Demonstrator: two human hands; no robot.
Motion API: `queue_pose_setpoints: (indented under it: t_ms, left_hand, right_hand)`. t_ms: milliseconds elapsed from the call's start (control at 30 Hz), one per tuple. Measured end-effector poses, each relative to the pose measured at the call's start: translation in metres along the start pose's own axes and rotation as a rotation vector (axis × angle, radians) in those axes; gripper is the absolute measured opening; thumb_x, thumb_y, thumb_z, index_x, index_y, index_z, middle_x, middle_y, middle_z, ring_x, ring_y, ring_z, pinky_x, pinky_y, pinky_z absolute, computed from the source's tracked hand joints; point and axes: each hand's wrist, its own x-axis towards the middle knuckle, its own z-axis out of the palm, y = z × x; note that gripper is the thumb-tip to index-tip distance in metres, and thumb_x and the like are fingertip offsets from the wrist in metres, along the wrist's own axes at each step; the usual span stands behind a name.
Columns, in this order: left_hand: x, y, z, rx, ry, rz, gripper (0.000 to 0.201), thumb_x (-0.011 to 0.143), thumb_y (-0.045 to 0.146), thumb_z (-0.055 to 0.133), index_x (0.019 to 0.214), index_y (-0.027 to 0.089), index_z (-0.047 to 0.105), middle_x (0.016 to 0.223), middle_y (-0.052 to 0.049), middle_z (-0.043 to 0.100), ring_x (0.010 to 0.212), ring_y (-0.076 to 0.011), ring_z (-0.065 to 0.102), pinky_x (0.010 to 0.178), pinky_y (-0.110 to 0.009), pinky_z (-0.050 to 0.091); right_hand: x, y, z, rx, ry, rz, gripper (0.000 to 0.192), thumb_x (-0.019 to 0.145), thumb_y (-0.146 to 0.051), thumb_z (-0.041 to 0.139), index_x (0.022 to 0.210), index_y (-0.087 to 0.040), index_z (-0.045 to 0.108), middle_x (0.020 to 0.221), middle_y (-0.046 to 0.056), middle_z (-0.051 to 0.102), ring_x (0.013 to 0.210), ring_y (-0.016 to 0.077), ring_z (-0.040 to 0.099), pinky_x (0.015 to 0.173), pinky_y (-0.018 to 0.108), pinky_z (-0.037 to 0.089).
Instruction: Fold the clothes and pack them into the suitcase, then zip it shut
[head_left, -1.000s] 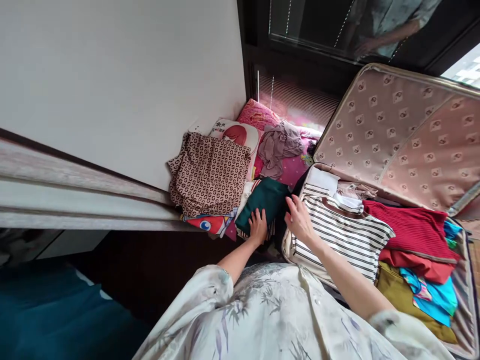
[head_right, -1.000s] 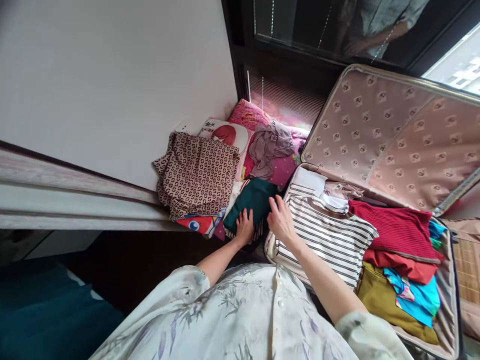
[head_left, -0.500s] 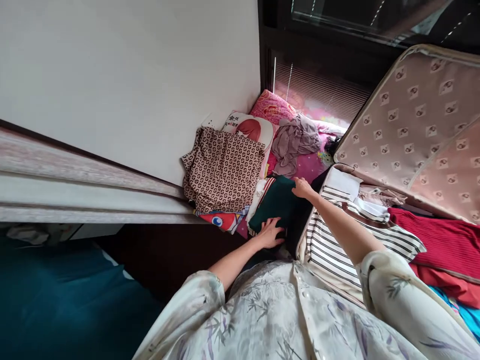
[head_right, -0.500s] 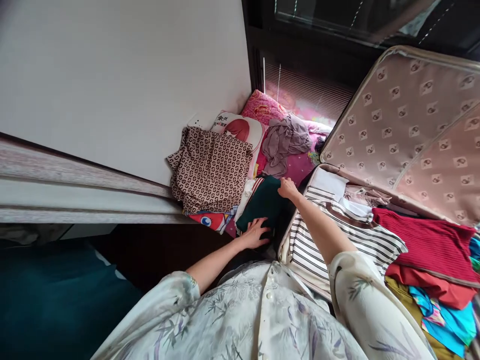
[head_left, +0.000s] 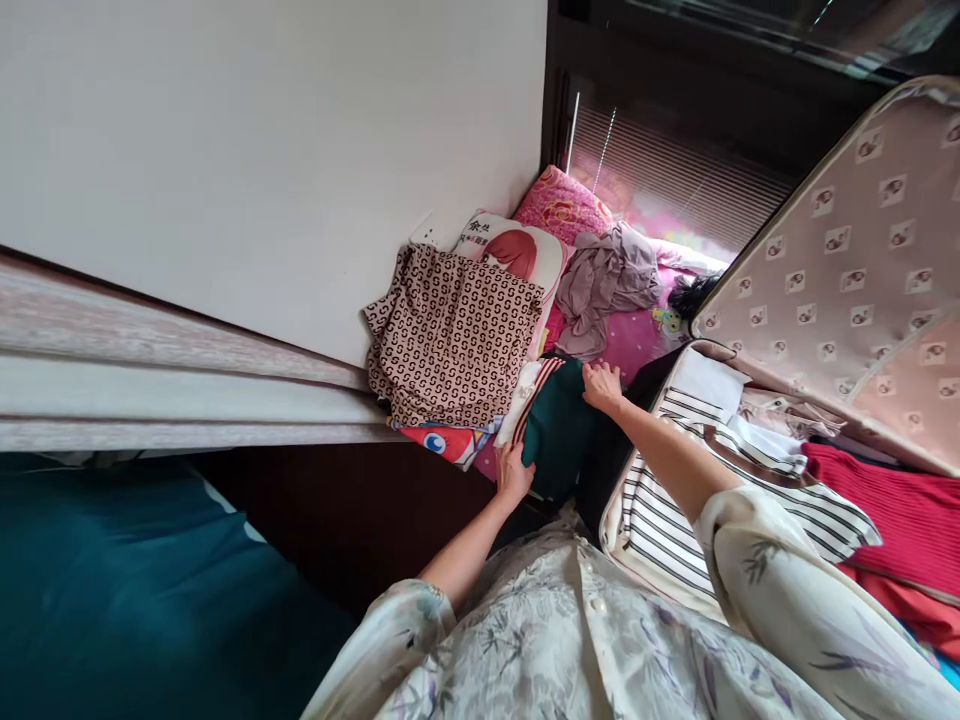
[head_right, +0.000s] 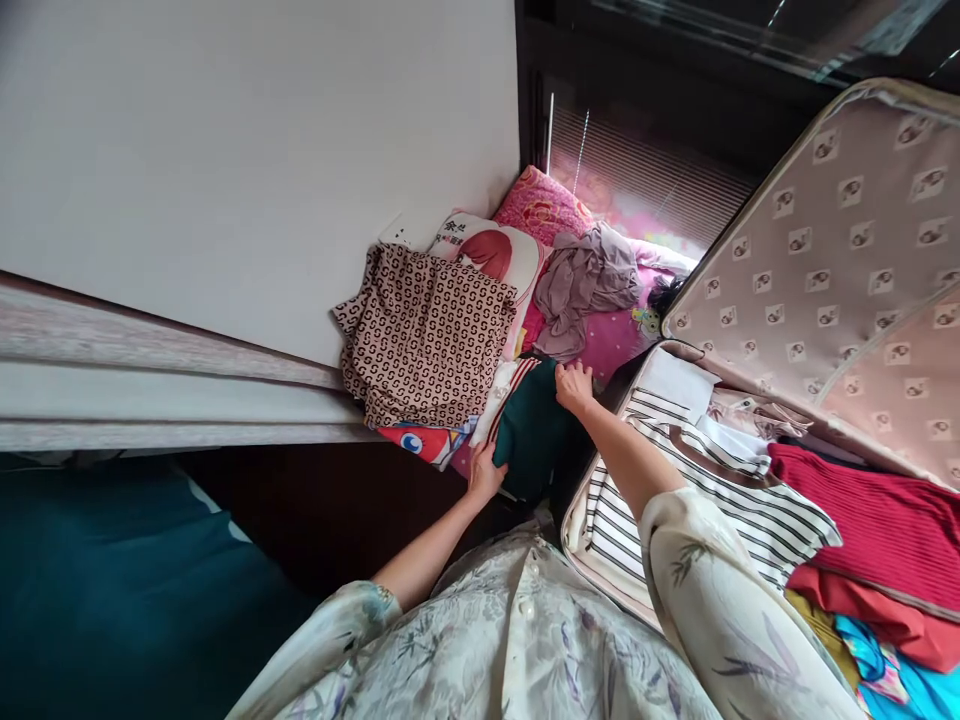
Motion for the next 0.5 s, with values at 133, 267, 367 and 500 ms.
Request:
queue_pose_setpoints:
  t_ms: [133,267,367,500]
  left_hand:
    - [-0.007,0.009,0.013,-0.076,0.07,0.053,0.034,0.074,0.008,0.069,0.107,0.018,0.069,0.119,-0.014,0.064,0.121,-0.0318,0.06,0.106,-0.051,0.05]
    - [-0.003,0.014,0.018,-0.248,0.032,0.111,0.041,0.074,0.009,0.066,0.114,0.019,0.068,0.118,-0.013,0.069,0.125,-0.0323,0.062,0.112,-0.052,0.048]
    - [0.002,0.015,0.02,-0.382,0.04,-0.032,0.048,0.076,0.01,0.064,0.122,0.018,0.064,0.116,-0.014,0.072,0.119,-0.0305,0.066,0.11,-0.051,0.05]
    - [0.009,0.01,0.023,-0.564,0.062,-0.282,0.05,0.079,0.008,0.057,0.128,0.017,0.059,0.111,-0.011,0.074,0.099,-0.0219,0.074,0.093,-0.042,0.06]
  right_hand:
    - [-0.014,-0.001,-0.002,-0.045,0.049,-0.107,0.058,0.086,-0.011,0.054,0.144,-0.015,0.051,0.15,0.024,0.046,0.135,0.0376,0.04,0.107,0.056,0.038]
    - [-0.016,-0.002,0.0,-0.062,0.063,-0.239,0.052,0.086,-0.009,0.052,0.136,-0.019,0.061,0.166,0.015,0.031,0.143,0.0359,0.032,0.113,0.055,0.035]
    - [-0.012,-0.005,0.003,-0.054,0.101,-0.294,0.064,0.088,-0.007,0.046,0.151,-0.02,0.05,0.172,0.013,0.022,0.148,0.0339,0.027,0.117,0.056,0.028]
    - [-0.003,-0.007,0.007,-0.043,0.099,-0.372,0.074,0.095,-0.01,0.038,0.163,-0.037,0.031,0.173,0.009,0.022,0.143,0.0347,0.036,0.113,0.057,0.031]
